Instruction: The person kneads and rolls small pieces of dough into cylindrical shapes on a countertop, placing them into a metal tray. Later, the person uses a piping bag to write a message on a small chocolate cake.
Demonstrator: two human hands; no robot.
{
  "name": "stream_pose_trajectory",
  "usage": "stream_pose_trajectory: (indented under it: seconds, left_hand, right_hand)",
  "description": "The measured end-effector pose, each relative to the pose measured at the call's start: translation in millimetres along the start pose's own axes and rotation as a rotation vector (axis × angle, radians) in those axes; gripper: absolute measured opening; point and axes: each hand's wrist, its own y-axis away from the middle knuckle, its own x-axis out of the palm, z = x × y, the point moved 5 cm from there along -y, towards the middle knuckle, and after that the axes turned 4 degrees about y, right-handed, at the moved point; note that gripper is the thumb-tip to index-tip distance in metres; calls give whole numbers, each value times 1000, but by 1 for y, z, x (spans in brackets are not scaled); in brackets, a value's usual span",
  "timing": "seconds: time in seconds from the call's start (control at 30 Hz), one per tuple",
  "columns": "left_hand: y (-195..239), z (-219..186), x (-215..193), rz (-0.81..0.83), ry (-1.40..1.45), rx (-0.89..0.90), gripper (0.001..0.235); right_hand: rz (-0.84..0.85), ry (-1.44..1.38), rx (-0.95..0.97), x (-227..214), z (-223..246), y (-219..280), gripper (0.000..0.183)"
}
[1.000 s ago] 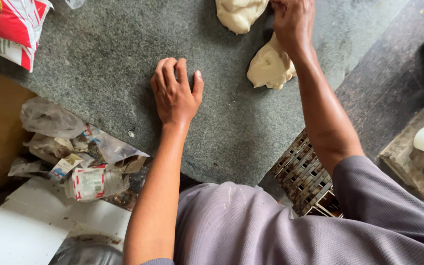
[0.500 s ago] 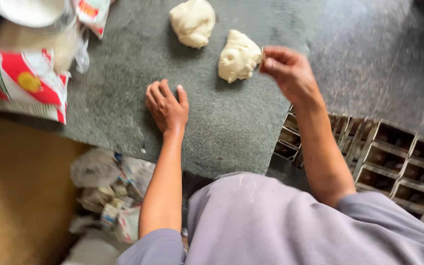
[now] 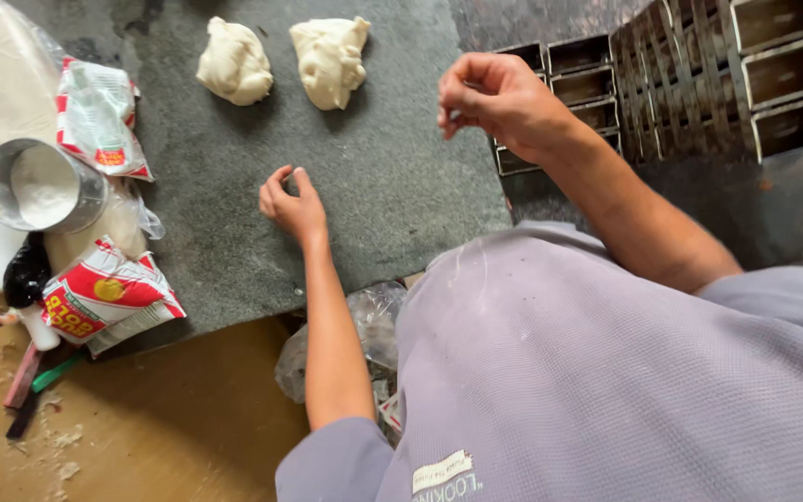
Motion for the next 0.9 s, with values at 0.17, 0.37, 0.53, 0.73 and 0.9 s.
stream_pose_trajectory:
  seconds: [0.17, 0.37, 0.53, 0.73, 0.9]
  left_hand:
    - [43, -17, 1, 183, 160, 53, 35]
    - [85, -23, -40, 284, -56, 209, 50]
    - [77, -1, -70, 174, -24, 157, 42]
    - [88, -2, -64, 18, -166, 131, 37]
    - [90, -3, -61, -16, -192, 123, 36]
  right_hand:
    - [30, 298, -60, 22, -10, 13, 18]
    - [136, 852, -108, 44, -45, 16, 19]
    - [533, 1469, -380, 79, -126, 17, 16]
    - [607, 1568, -714, 48, -149, 63, 25]
    - [767, 1719, -366, 35, -141, 87, 67]
